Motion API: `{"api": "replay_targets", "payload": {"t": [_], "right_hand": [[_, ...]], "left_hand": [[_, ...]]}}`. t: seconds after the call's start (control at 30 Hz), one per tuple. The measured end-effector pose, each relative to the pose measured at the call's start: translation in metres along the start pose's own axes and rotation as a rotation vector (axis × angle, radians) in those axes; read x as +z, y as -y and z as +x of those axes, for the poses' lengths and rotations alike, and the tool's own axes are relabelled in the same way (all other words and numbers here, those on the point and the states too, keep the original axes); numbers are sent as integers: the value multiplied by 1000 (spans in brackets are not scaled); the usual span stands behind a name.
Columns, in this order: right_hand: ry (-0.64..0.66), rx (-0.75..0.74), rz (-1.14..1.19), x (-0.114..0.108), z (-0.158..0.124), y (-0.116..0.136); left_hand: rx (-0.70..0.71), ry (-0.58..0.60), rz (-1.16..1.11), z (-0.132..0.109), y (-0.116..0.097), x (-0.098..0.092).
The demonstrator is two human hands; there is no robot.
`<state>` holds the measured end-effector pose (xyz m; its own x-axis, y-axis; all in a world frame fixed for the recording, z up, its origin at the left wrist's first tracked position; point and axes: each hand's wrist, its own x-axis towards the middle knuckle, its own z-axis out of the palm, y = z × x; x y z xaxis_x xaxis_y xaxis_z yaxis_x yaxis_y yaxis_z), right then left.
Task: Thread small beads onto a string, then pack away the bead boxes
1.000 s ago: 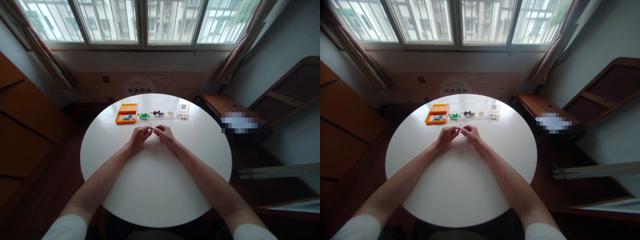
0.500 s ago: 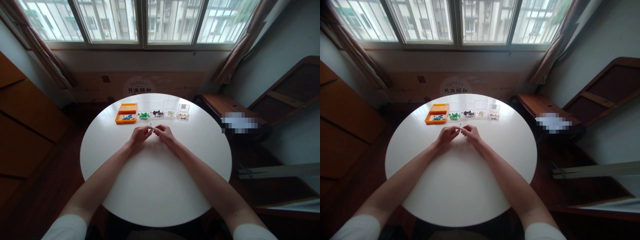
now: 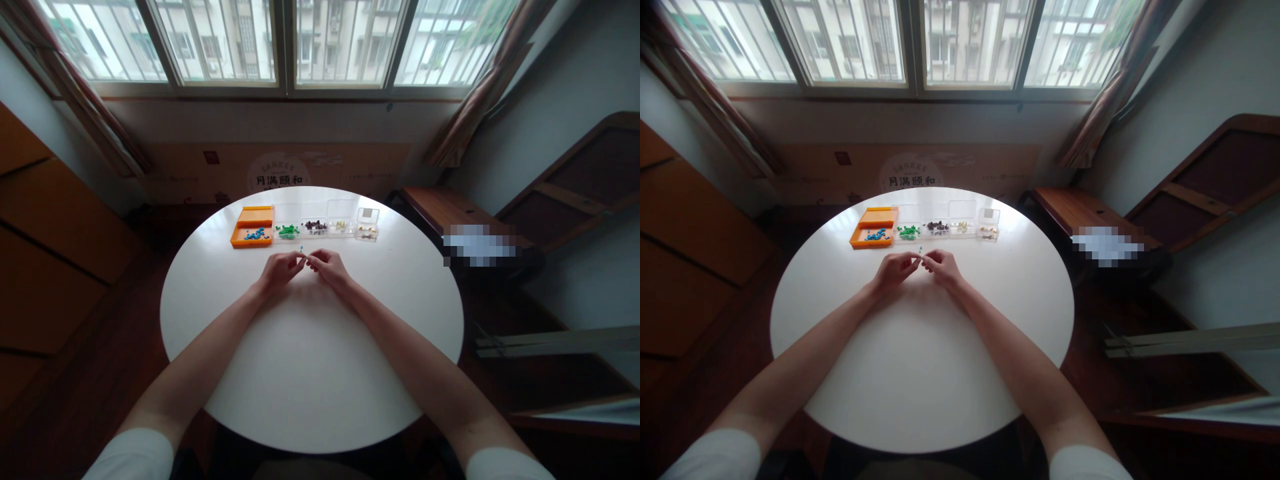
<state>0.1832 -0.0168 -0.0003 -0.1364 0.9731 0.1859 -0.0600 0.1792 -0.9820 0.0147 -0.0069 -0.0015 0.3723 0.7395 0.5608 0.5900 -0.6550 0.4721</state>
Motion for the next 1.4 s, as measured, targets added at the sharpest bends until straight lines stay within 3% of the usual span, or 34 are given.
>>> {"api": "replay_targets", "payload": {"t": [0.57, 0.83, 1.27, 1.4], "right_hand": [[-6, 12, -21, 0, -1, 1], [-27, 35, -34, 1, 0, -3], [-11, 16, -37, 0, -1, 0], [-11, 19, -62, 0, -2, 2]], "left_hand": [[-24, -16, -22, 0, -1, 0], [-210, -207, -124, 4, 5, 1], [-91, 8, -145, 2, 4, -1], [-42, 13, -103, 3, 4, -3]]}}
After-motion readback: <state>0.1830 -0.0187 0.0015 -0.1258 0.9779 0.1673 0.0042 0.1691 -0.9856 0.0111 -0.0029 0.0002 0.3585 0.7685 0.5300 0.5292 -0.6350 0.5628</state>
